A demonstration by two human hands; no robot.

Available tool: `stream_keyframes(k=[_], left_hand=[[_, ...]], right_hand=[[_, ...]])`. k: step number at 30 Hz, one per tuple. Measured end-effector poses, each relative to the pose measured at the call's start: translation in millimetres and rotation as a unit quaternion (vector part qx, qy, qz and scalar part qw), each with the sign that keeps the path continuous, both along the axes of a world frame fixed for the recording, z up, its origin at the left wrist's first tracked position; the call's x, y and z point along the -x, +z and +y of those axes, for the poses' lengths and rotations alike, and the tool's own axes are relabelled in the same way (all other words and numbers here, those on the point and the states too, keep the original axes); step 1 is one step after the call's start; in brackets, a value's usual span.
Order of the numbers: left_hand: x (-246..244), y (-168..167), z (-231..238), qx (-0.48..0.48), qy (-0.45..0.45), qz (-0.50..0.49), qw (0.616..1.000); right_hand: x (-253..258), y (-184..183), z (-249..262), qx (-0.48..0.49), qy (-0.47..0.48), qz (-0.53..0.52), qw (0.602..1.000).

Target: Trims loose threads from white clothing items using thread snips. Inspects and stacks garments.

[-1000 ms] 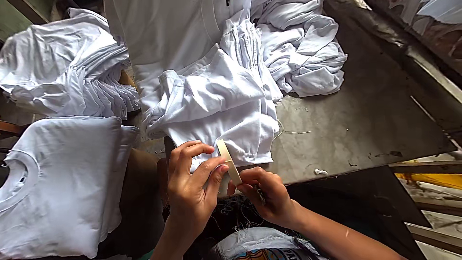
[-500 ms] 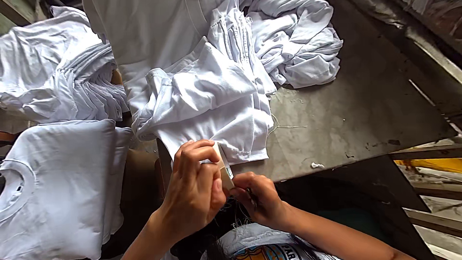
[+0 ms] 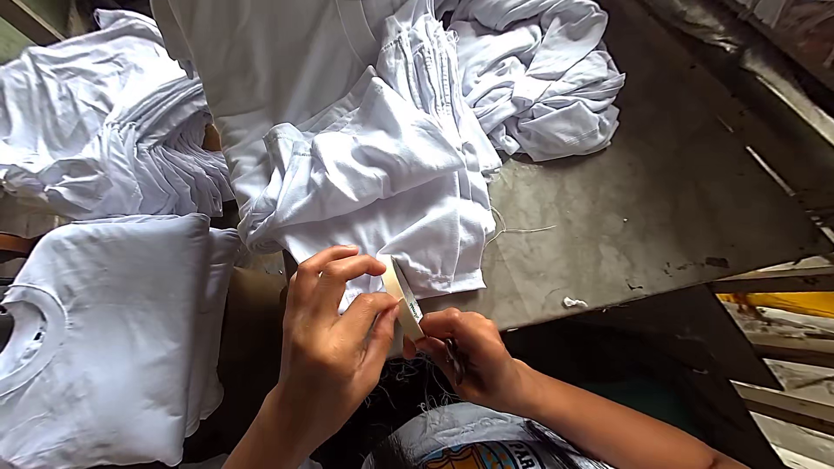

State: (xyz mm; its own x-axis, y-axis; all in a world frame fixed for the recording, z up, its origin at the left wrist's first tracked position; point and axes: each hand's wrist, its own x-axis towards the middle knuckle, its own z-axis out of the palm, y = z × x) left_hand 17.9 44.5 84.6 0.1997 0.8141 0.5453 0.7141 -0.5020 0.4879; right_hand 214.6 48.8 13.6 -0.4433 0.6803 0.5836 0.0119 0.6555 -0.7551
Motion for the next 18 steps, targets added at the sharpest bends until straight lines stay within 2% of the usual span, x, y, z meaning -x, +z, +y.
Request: stream_keyframes(k=[2, 3, 7, 11, 13, 15, 18], left_hand=[[-3, 2, 0, -0.02, -0.016, 0.049, 0.998], [-6, -1, 0, -0.036, -0.038, 0.041, 0.998], [-24, -4, -6, -0.054, -0.141, -0.082, 0.985], [-24, -8, 1, 0.004, -0.103, -0.157, 0.982], [-24, -6, 1, 0.0, -0.099, -0.151, 0.984], [-25, -6, 0, -0.007, -0.103, -0.14, 0.985], [-26, -5, 2, -0.007, -0.113, -0.138, 0.984]], right_hand=[[3, 0, -2, 0.007, -0.004, 0.007, 1.0], [5, 0, -3, 0.02, -0.006, 0.021, 1.0], [9, 8, 2, 0.084, -0.021, 0.085, 0.993], [-5, 15, 10, 0.118, -0.022, 0.032, 0.992], [-21, 24, 17, 0.052, -0.073, -0.077, 0.993], [-37, 39, 24, -0.042, -0.118, -0.178, 0.976], [-45, 59, 35, -0.146, -0.118, -0.27, 0.945]])
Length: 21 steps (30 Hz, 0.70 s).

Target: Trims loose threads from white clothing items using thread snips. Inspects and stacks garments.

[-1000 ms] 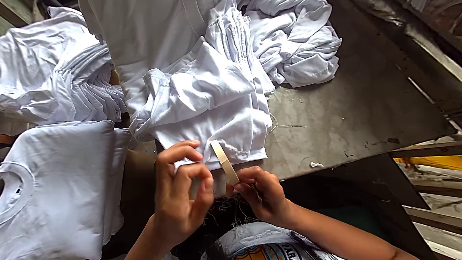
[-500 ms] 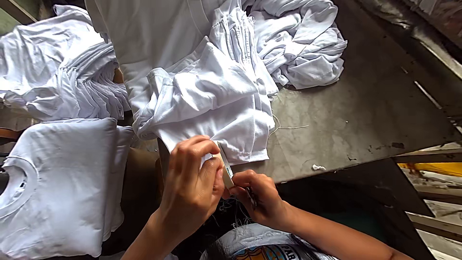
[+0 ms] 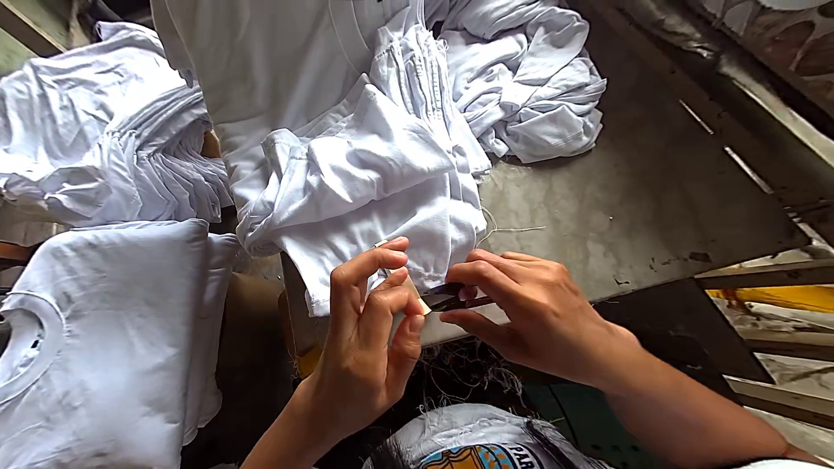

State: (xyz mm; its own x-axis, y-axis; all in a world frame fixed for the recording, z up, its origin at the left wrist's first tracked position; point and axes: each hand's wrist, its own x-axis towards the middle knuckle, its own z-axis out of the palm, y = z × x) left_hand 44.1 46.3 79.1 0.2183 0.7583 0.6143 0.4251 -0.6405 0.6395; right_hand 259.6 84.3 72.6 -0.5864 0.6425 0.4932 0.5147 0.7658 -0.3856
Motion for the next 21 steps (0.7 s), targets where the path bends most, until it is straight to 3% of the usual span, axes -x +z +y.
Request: stream_keyframes(k=[4, 7, 9, 11, 12, 13, 15, 17, 19, 21], left_hand=[[-2, 0, 0, -0.002, -0.011, 0.009, 1.0], [1, -1, 0, 0.036, -0.009, -0.053, 0.998], [0, -2, -1, 0.072, -0.008, -0.132, 0.989], [-8, -5, -5, 0.108, -0.022, -0.222, 0.969], [-14, -8, -9, 0.118, -0.03, -0.258, 0.959], [-20, -12, -14, 0.119, -0.035, -0.292, 0.948], [-26, -22, -26, 0.119, -0.028, -0.335, 0.934], [-22, -33, -39, 0.132, -0.004, -0.35, 0.927], [-10, -41, -51, 0.156, 0.028, -0.359, 0.92], [3, -46, -60, 0.167, 0.058, -0.365, 0.914]], right_hand=[[9, 6, 8, -0.043, 0.038, -0.032, 0.998], [11, -7, 3, 0.055, 0.035, 0.075, 0.995], [12, -21, -4, 0.241, 0.076, 0.202, 0.946], [15, -30, -17, 0.405, 0.129, 0.296, 0.855], [15, -32, -24, 0.428, 0.13, 0.324, 0.834], [11, -30, -29, 0.412, 0.115, 0.336, 0.839], [-14, -18, -29, 0.292, 0.034, 0.3, 0.908], [-54, -7, -15, 0.118, -0.111, 0.183, 0.97], [-83, -3, 5, 0.027, -0.255, 0.003, 0.967], [-96, -8, 22, 0.114, -0.334, -0.134, 0.926]])
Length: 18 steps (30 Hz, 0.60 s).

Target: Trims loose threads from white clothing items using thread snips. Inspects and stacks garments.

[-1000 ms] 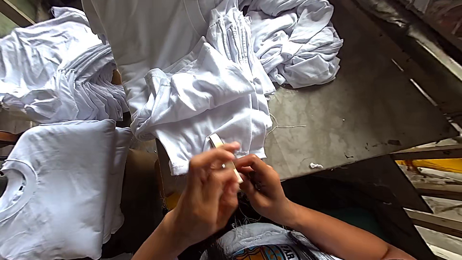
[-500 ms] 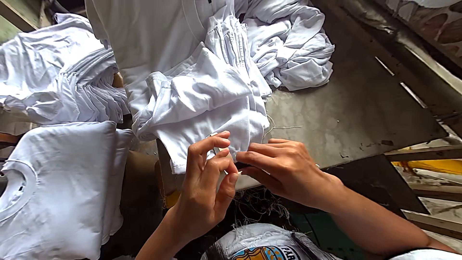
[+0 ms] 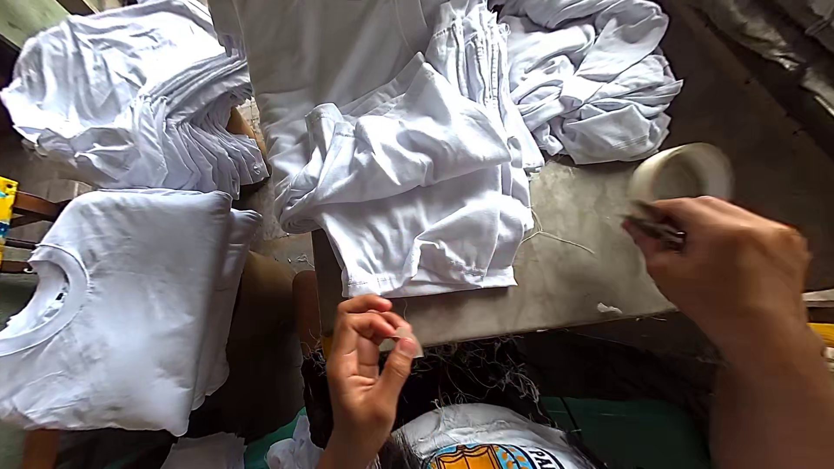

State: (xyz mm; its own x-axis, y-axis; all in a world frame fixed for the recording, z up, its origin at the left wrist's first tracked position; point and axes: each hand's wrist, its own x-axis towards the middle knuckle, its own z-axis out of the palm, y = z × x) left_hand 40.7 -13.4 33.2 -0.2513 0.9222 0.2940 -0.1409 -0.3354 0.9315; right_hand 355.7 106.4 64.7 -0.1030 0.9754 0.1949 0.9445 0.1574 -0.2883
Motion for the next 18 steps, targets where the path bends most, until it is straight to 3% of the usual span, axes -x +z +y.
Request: stream_keyframes(k=[2, 5, 8, 10, 12, 18], left_hand=[[12, -1, -7, 0.011, 0.017, 0.008, 1.0], [19, 0, -14, 0.027, 0.028, 0.03, 0.999], [16, 0, -15, 0.035, 0.033, 0.086, 0.995], [11, 2, -14, 0.038, 0.032, 0.136, 0.99], [8, 4, -14, 0.035, 0.033, 0.179, 0.983], [8, 7, -15, 0.037, 0.034, 0.23, 0.972]], right_hand=[[-5, -13, 9, 0.078, -0.041, -0.032, 0.996], [10, -8, 0, 0.047, -0.014, 0.011, 0.999], [54, 13, -19, 0.024, 0.132, 0.104, 0.985], [84, 13, -27, 0.077, 0.297, 0.17, 0.937], [110, 11, -28, 0.136, 0.403, 0.186, 0.886], [136, 15, -19, 0.165, 0.478, 0.156, 0.849]])
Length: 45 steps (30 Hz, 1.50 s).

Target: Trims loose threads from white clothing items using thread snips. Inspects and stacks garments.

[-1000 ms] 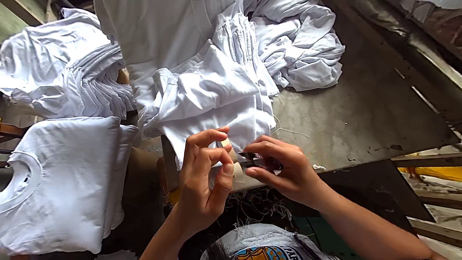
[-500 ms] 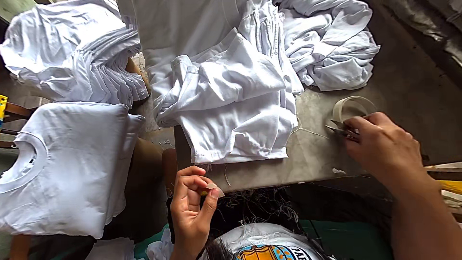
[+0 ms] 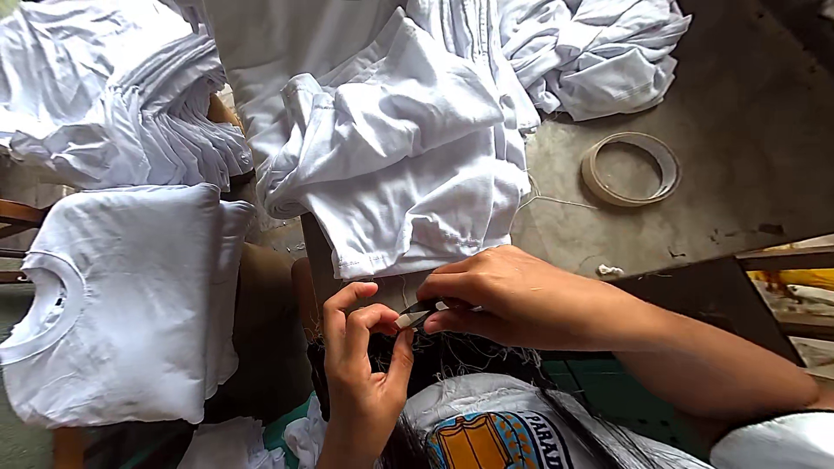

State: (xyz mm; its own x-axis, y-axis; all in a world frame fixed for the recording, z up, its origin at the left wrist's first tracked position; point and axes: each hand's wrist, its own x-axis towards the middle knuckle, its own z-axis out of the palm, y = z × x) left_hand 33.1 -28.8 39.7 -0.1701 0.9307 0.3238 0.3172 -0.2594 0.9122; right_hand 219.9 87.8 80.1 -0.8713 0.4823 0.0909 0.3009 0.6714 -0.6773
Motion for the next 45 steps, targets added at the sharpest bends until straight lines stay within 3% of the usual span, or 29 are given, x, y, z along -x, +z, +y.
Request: stream_keyframes(k=[6, 13, 20, 23, 27, 31, 34, 39, 45], left_hand=[[0, 0, 1, 0.004, -0.017, 0.0, 1.0], [47, 10, 26, 0.025, 0.076, 0.046, 0.996], [43, 12, 51, 0.063, 0.118, 0.13, 0.983], [38, 7, 51, 0.039, 0.129, 0.094, 0.986], [35, 4, 54, 0.028, 0.118, -0.029, 0.992], [42, 1, 46, -0.003, 0.131, -0.048, 0.99], [49, 6, 27, 0.003, 0.095, -0.046, 0.994], [33, 17, 4, 0.025, 0.021, -0.146, 0.989], [33, 13, -3, 0.001, 0.021, -0.096, 0.995]], right_hand=[[3, -2, 2, -0.035, 0.024, 0.004, 0.999], [0, -12, -7, -0.034, -0.05, 0.047, 0.997], [-6, -17, -15, -0.04, -0.069, 0.074, 0.994], [-10, -18, -15, -0.035, -0.077, 0.085, 0.993], [-9, -18, -16, -0.029, -0.076, 0.098, 0.992], [-6, -18, -14, -0.032, -0.089, 0.1, 0.99], [-6, -18, -8, -0.033, -0.101, 0.091, 0.99], [3, -15, 4, -0.036, -0.069, 0.08, 0.994], [10, -6, 17, -0.006, 0.004, 0.074, 0.997]])
